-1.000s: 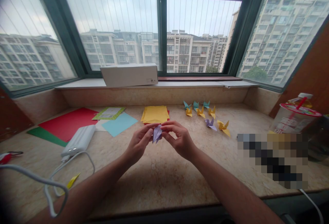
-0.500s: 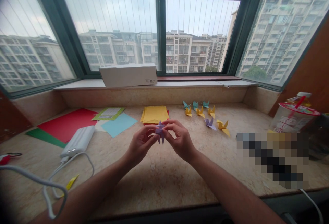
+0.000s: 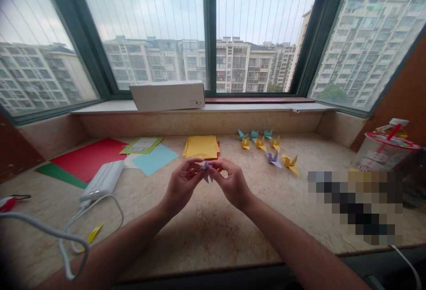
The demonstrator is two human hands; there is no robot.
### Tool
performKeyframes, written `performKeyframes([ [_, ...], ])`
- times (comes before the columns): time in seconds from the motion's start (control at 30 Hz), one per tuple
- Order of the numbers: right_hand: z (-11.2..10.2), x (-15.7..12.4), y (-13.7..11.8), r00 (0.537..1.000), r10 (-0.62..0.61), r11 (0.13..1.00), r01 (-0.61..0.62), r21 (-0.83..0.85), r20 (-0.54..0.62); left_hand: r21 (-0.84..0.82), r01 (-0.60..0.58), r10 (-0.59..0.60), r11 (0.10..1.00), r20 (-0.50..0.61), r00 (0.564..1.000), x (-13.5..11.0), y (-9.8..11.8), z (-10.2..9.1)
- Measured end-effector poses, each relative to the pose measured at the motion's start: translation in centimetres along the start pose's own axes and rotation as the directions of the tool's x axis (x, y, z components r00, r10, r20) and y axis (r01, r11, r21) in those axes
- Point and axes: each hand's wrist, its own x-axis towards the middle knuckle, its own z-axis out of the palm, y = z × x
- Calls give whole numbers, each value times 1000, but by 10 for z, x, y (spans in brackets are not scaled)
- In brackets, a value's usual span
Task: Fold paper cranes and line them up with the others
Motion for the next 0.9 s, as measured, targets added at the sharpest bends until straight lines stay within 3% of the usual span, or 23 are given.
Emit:
performKeyframes([
  [0.27, -7, 1, -5, 998, -58, 984, 57, -168, -1, 64, 21, -26, 998, 83, 996, 0, 0, -3],
  [0.4, -7, 2, -3, 997, -67, 986, 71, -151, 31, 95, -4, -1, 995, 53, 999, 1, 0, -2],
  [0.57, -5, 1, -1, 999, -32, 985, 27, -169, -28, 118, -21, 16, 993, 44, 999, 0, -1, -2],
  [0.7, -5, -1, -3, 990, -123, 985, 114, -134, -65, 100, -21, 16, 995, 47, 999, 0, 1, -2],
  [0.8, -7, 0, -6, 968, -239, 962, 224, -156, -82, 92, -11, 13, 996, -30, 999, 1, 3, -2],
  [0.9, -10, 0, -6, 948, -314, 932, 299, -204, -45, 26, 64, -63, 998, -21, 998, 1, 5, -2],
])
